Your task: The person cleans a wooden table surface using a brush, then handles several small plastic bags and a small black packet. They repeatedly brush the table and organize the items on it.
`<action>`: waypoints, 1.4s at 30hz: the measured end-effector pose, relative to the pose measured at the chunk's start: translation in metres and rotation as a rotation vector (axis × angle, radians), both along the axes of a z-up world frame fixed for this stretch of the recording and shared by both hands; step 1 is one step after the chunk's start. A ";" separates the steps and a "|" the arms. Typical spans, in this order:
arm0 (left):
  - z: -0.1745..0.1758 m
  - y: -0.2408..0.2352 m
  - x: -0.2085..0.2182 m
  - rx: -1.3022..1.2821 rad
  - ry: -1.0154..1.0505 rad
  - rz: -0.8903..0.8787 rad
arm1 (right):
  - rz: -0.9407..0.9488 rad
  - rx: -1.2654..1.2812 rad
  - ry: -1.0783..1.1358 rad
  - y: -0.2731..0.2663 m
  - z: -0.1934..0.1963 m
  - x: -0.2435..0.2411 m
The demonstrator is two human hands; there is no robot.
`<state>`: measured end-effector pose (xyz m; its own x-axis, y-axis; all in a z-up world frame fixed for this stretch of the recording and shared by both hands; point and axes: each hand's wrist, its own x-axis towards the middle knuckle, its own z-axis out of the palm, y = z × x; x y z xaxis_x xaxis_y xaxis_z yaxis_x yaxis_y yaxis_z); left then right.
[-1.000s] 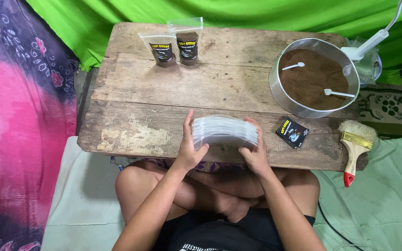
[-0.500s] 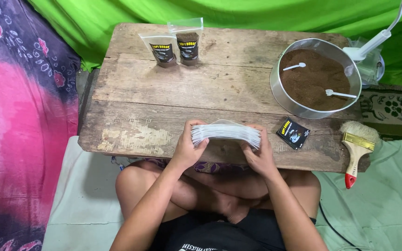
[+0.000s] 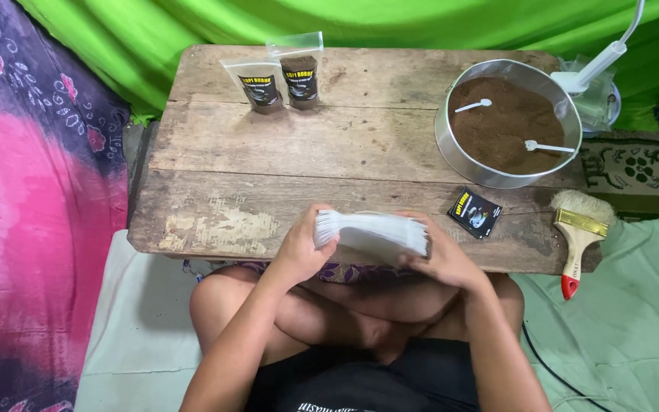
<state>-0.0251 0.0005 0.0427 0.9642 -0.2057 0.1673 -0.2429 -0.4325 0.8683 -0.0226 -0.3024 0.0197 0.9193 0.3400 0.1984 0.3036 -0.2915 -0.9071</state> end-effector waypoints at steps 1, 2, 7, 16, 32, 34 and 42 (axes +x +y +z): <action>0.016 0.001 -0.003 0.035 -0.016 -0.047 | 0.031 -0.037 0.044 -0.002 0.020 -0.006; 0.031 0.002 -0.006 0.066 -0.033 -0.091 | 0.063 -0.077 0.085 -0.005 0.040 -0.011; 0.080 -0.006 -0.009 0.414 -0.243 -0.210 | 0.029 -0.313 -0.219 0.026 0.117 -0.028; 0.105 -0.013 -0.011 0.359 -0.587 -0.134 | -0.224 -0.261 -0.239 0.059 0.056 -0.013; 0.059 -0.015 -0.006 0.301 -0.096 -0.060 | -0.295 0.519 0.218 0.061 0.043 -0.013; 0.059 -0.010 0.001 0.455 -0.248 -0.083 | -0.265 0.340 0.005 0.037 0.025 -0.004; 0.064 -0.015 0.011 0.785 -0.699 -0.162 | -0.053 0.021 -0.222 0.021 -0.005 0.000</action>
<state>-0.0138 -0.0145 0.1067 0.6565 -0.6139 0.4385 -0.6849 -0.7286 0.0054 -0.0224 -0.2816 0.0150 0.8687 0.2864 0.4041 0.4811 -0.2942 -0.8258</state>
